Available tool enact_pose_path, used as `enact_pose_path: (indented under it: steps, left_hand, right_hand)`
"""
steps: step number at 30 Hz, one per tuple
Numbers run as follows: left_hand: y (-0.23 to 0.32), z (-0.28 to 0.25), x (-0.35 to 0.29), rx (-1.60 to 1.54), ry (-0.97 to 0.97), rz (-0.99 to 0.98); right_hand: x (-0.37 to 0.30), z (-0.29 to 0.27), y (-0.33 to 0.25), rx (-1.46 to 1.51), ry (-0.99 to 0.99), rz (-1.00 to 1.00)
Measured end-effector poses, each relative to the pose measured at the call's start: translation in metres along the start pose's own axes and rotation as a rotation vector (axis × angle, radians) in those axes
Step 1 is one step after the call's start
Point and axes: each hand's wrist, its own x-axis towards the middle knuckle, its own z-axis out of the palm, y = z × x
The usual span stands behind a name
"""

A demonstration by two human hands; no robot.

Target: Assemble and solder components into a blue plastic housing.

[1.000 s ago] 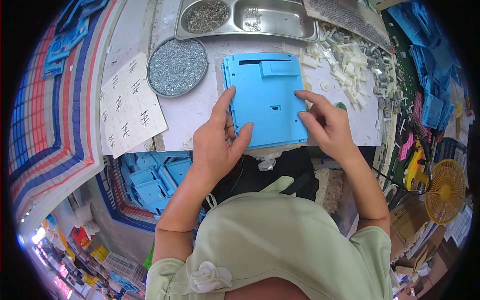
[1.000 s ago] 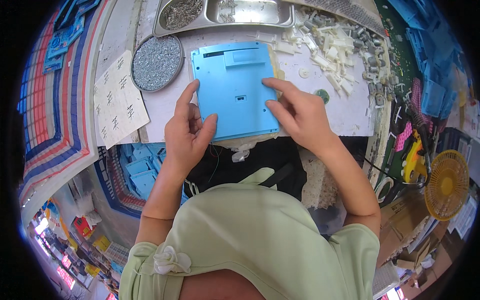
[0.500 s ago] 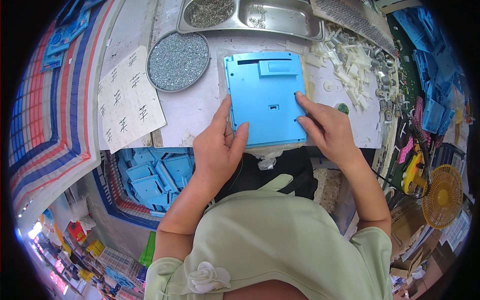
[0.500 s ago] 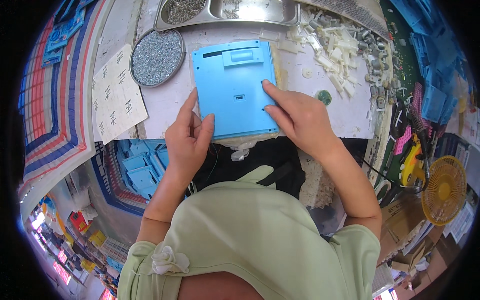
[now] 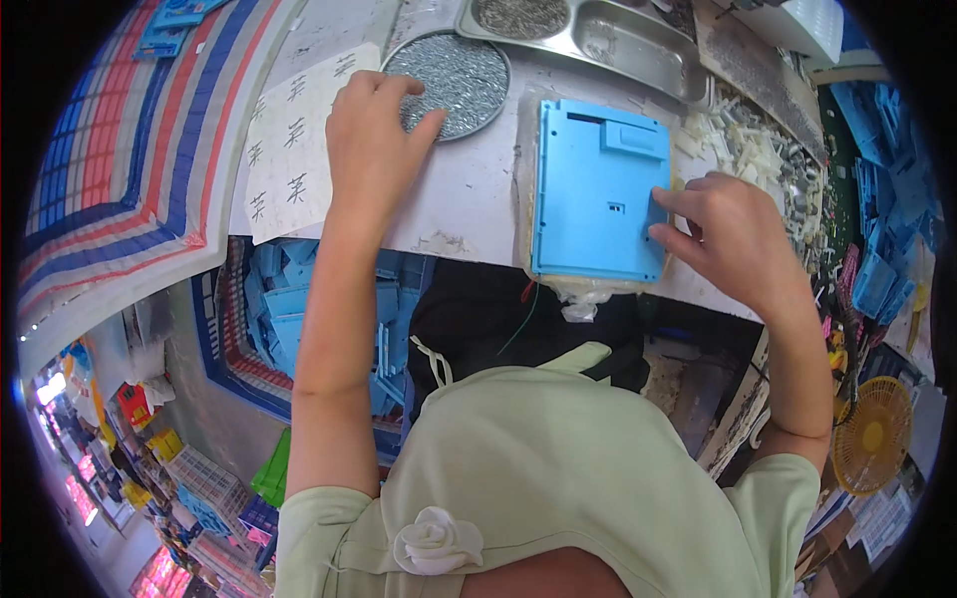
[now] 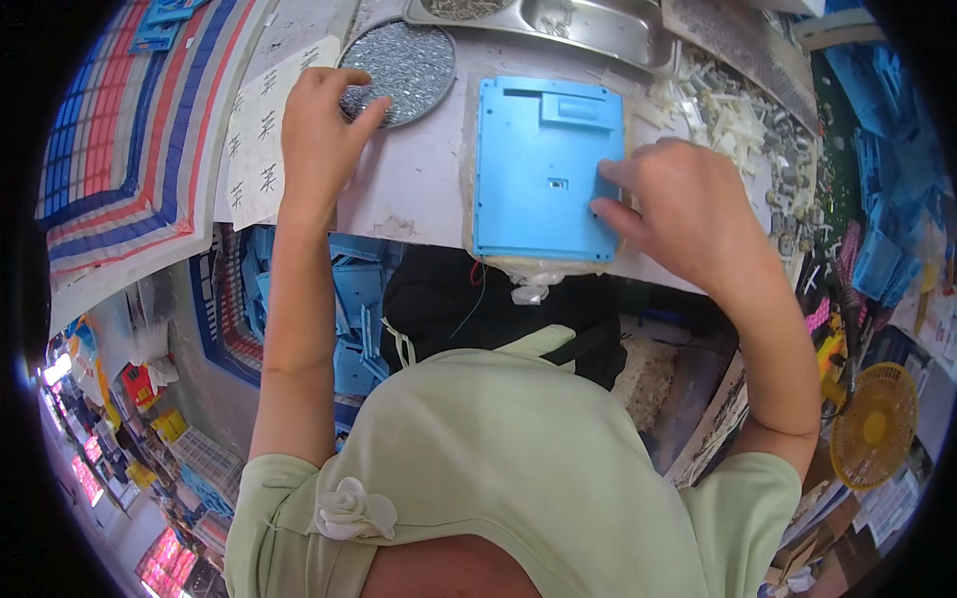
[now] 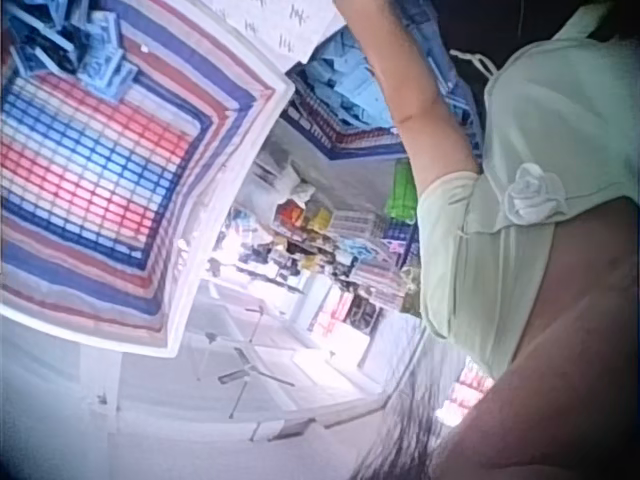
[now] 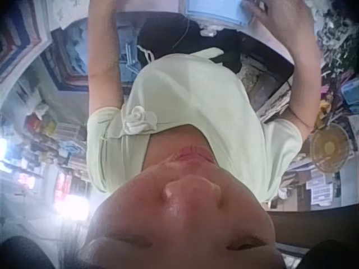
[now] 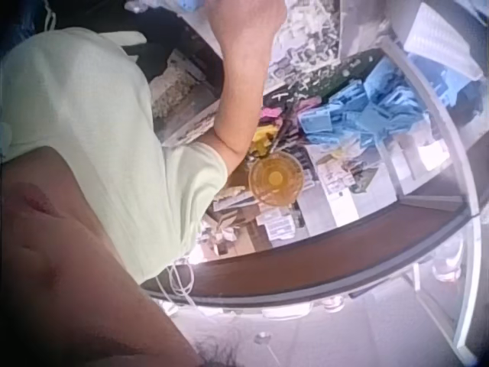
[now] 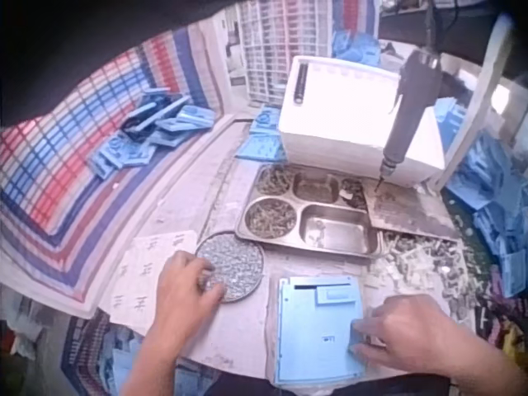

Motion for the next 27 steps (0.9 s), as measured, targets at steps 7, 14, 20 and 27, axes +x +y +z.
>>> enact_pose_path:
  steps: [7, 14, 20, 27]
  left_hand:
    - [-0.020, 0.014, 0.017, 0.009, -0.052, 0.027]
    - [-0.035, 0.012, 0.016, 0.028, 0.027, -0.009]
    - [-0.034, 0.011, 0.021, 0.030, 0.003, -0.022]
    - [0.028, 0.005, 0.001, -0.399, -0.108, -0.197]
  right_hand:
    - [0.162, 0.015, -0.018, 0.023, 0.344, -0.250]
    - [0.242, 0.058, -0.031, -0.287, 0.332, -0.362]
    - [0.250, 0.061, -0.027, -0.325, 0.311, -0.429]
    - [0.212, 0.031, -0.006, -0.008, 0.435, -0.354]
